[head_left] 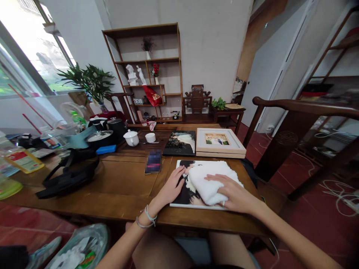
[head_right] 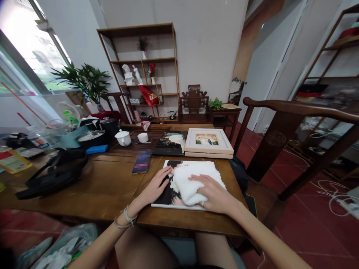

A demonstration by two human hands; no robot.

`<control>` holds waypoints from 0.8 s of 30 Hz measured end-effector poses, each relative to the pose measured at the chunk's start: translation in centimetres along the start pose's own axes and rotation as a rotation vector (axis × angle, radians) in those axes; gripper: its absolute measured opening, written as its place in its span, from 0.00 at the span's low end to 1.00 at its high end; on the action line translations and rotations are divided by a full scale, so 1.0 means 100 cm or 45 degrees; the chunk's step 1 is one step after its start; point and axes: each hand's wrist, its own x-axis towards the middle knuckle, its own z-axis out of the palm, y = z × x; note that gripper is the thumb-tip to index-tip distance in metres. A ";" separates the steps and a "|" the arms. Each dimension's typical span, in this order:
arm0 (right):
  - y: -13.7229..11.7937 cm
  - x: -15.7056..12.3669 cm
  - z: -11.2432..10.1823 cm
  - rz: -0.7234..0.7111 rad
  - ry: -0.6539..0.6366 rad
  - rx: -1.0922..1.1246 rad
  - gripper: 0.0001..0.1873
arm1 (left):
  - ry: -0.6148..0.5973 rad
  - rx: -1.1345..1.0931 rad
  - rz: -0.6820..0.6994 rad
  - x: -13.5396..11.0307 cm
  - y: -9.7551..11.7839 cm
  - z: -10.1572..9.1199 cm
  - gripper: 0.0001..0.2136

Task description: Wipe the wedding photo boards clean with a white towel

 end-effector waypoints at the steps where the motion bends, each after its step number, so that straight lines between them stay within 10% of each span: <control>1: 0.010 -0.001 -0.002 0.048 0.026 -0.014 0.14 | 0.004 -0.004 0.000 0.000 0.000 0.000 0.19; 7: 0.050 0.006 -0.002 0.350 0.177 -0.145 0.11 | 0.000 -0.006 0.013 -0.001 0.001 0.000 0.20; 18: -0.053 0.002 0.023 -0.044 -0.070 -0.059 0.15 | -0.026 -0.020 0.016 0.000 0.001 -0.003 0.20; 24: -0.018 -0.005 0.011 0.087 0.070 -0.011 0.08 | 0.002 -0.016 0.036 -0.001 0.001 -0.001 0.20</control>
